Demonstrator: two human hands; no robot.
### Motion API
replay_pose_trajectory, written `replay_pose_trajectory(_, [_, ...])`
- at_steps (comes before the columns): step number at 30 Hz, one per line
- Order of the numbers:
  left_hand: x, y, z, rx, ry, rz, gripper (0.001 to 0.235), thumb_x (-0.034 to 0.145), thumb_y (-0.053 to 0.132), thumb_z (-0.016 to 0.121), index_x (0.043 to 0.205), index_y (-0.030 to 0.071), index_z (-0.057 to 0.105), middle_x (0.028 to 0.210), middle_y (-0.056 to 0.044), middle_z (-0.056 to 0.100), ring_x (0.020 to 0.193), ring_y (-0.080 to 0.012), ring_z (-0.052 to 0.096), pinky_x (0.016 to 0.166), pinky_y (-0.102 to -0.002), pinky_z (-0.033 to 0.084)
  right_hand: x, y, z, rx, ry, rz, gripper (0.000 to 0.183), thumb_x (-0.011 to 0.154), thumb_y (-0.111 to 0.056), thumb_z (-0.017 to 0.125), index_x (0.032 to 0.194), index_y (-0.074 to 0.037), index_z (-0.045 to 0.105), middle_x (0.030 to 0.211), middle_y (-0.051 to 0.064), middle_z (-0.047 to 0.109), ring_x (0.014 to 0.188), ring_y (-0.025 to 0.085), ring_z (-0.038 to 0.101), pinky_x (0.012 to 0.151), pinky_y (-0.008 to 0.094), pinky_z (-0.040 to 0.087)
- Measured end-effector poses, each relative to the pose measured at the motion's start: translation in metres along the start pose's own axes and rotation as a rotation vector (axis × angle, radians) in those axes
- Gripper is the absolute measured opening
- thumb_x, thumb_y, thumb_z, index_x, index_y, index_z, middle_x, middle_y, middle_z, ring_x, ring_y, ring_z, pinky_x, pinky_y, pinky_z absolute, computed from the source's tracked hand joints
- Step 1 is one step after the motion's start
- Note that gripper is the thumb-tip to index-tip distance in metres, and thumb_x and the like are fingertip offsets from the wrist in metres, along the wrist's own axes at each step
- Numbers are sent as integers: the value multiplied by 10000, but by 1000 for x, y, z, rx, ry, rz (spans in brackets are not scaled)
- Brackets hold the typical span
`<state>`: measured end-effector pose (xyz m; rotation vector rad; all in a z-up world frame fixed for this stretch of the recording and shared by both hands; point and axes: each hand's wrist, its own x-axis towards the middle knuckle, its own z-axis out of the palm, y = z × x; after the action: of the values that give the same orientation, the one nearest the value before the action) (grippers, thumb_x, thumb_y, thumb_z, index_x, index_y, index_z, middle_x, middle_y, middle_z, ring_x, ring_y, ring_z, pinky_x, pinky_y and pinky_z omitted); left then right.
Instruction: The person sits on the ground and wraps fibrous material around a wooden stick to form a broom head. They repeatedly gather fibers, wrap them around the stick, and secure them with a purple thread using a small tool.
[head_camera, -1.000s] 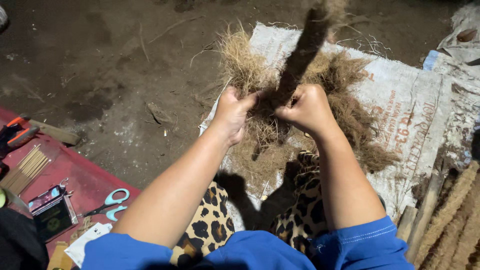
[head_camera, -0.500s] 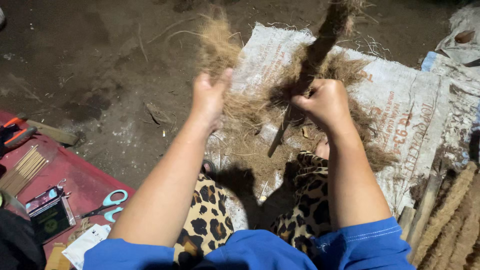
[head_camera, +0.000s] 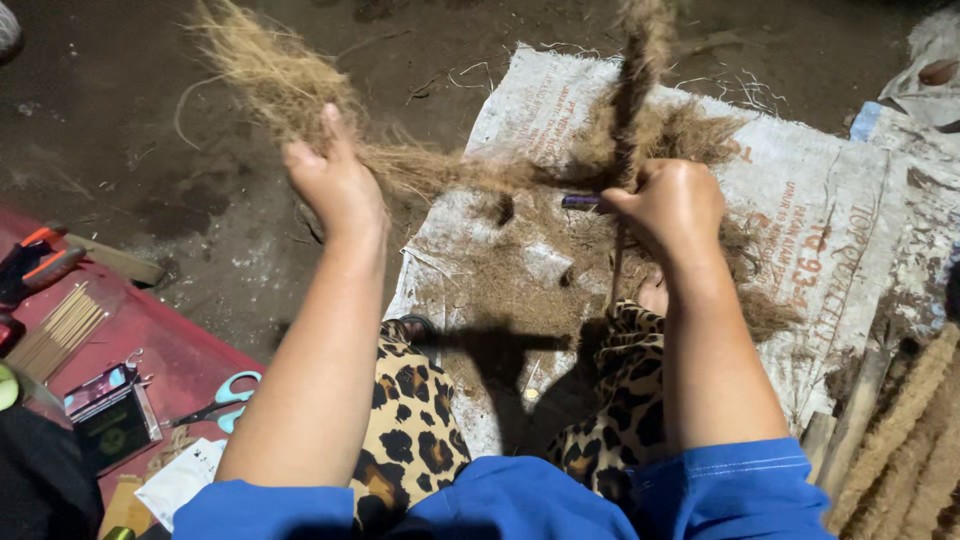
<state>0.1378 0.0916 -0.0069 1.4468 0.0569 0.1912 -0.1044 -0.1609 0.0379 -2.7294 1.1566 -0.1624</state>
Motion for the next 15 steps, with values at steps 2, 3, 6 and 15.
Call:
replay_pose_trajectory(2, [14,-9,-8,-117,42,105,595,1000,310,725,1324,-106,450,1335,-222,599,1257,-251,577,1143,-422,424,4,11,-1,34,-40,69,436,798,-484,886,720,-89,717,624,87,676,577,223,647,588,418,529])
replay_pose_trajectory(3, [22,-12,-12,-176,61,158,626,990,293,736,1385,-77,421,1362,-184,565,1284,-224,562,1137,-411,394,5,17,-1,75,-53,100,418,804,-471,876,726,-90,722,633,86,684,582,230,659,595,427,535])
replay_pose_trajectory(6, [50,-17,-35,-273,186,126,493,948,300,715,1230,-59,527,1292,-190,635,1165,-252,621,1070,-431,479,5,33,-3,20,47,74,430,777,-462,903,732,-66,742,668,119,681,605,266,652,612,448,530])
replay_pose_trajectory(15, [54,1,-50,9,191,-24,810,993,469,812,1415,-60,367,1356,-138,467,1240,-208,471,1028,-444,394,1,48,-9,217,-143,60,271,934,-337,747,932,-67,761,745,105,719,648,227,666,664,431,537])
